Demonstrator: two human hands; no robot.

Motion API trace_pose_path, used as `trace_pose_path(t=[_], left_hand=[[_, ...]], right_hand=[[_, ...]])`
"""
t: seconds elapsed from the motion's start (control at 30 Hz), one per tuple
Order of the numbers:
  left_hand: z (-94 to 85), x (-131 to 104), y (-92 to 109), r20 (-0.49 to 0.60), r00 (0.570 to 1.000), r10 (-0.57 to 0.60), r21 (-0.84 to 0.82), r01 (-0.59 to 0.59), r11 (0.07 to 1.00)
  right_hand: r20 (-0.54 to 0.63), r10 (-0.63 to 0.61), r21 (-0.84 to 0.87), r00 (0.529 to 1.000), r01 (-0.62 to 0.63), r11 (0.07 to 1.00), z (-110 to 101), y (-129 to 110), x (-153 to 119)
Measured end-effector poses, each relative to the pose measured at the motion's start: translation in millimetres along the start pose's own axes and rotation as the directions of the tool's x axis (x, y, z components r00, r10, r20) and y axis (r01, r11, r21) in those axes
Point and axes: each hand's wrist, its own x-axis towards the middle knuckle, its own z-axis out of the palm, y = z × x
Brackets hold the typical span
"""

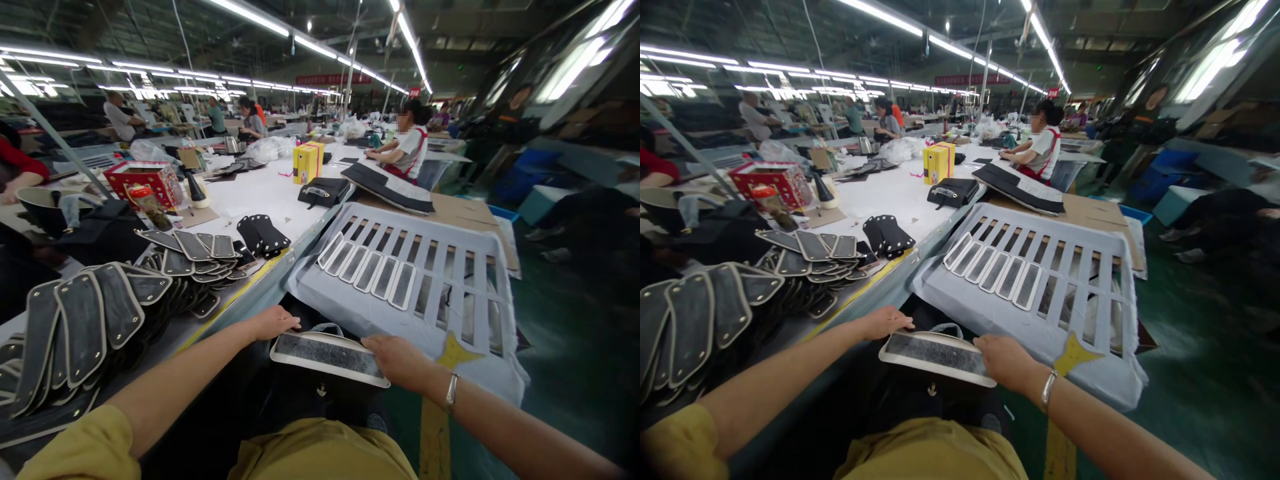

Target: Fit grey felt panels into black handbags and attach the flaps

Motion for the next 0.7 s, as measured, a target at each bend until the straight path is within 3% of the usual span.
trace_pose_path(t=[0.07, 0.13, 0.2, 0.27, 0.4, 0.53, 0.7], left_hand=[[1.6, 9, -9, 0.016, 0.998, -0.063, -0.118, 0.065, 0.991], [2.5, 18, -14, 0.047, 0.994, -0.102, -0.203, 0.11, 0.973], [0.5, 27, -13, 0.088, 0.99, -0.114, -0.26, 0.134, 0.956], [-3.5, 37, -8, 0.13, 0.986, -0.108, -0.29, 0.142, 0.946], [-6.9, 57, 9, 0.21, 0.974, -0.085, -0.296, 0.146, 0.944], [2.4, 75, 21, 0.278, 0.96, -0.038, -0.315, 0.128, 0.941], [14.1, 84, 21, 0.291, 0.957, -0.002, -0.339, 0.105, 0.935]], right_hand=[[-0.005, 0.086, 0.313, 0.996, -0.08, 0.946, -3, 8, 3], [0.066, 0.179, 0.622, 0.982, -0.181, 0.762, -5, 15, 10], [0.163, 0.199, 0.766, 0.966, -0.251, 0.592, -5, 21, 19], [0.223, 0.143, 0.817, 0.964, -0.265, 0.512, -4, 25, 30], [0.335, -0.04, 0.826, 0.941, -0.273, 0.494, 4, 36, 48], [0.453, -0.202, 0.826, 0.868, -0.324, 0.461, 11, 47, 57], [0.39, -0.374, 0.788, 0.841, -0.095, 0.608, 6, 53, 61]])
